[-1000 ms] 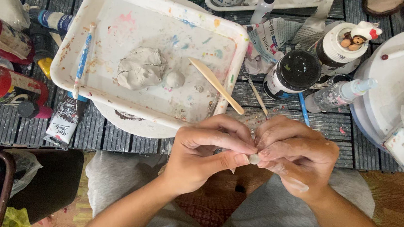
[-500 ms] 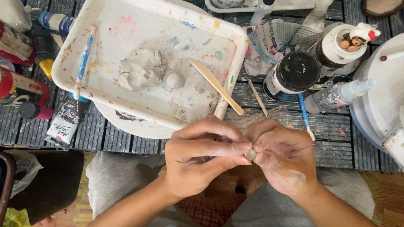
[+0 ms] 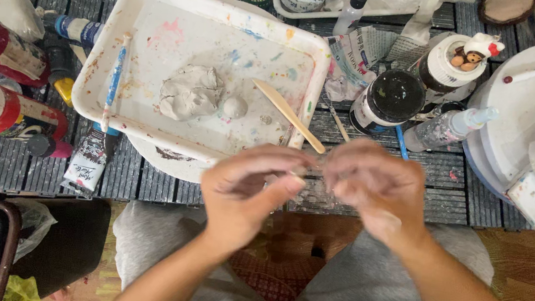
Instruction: The person shapes a small piece of gray clay into a ball using their hands. They then use a wooden stick to smooth and refine the surface of the clay ball.
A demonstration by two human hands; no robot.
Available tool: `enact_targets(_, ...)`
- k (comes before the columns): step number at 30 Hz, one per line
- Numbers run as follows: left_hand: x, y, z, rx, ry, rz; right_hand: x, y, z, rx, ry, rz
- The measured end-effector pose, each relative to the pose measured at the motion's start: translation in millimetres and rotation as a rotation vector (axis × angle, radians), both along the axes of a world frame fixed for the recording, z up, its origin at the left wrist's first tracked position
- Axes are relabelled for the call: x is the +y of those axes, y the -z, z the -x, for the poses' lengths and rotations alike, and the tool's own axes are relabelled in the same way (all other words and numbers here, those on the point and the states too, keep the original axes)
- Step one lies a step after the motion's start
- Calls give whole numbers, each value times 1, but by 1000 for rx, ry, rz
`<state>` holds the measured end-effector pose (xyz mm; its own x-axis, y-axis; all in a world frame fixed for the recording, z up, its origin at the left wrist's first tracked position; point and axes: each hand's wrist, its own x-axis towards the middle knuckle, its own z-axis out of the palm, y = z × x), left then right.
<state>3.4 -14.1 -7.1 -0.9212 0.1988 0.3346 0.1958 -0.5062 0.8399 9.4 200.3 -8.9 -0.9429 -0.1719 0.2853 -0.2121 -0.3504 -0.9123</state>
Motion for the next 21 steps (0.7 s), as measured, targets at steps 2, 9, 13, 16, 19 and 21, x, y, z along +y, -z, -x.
enact_targets(2, -8, -2, 7, -72, -28, -15, -3, -18, 18, 267, 182, -529)
enact_targets(9, -13, -12, 18, 60, -126, 86, -45, -42, 43, 394, 372, -1098)
enact_targets(13, -15, -14, 9, 152, -102, 171, -45, -39, 42, 331, 289, -1115)
enact_targets(16, -15, -11, 13, 46, 6, 58, -37, -34, 41, 398, 310, -1105)
enact_targets(19, -17, -11, 11, -74, 81, -12, -14, -28, 39, 259, 347, -928)
enact_targets(21, -20, -10, 12, -109, 123, -54, 11, -26, 37, -88, 317, -602)
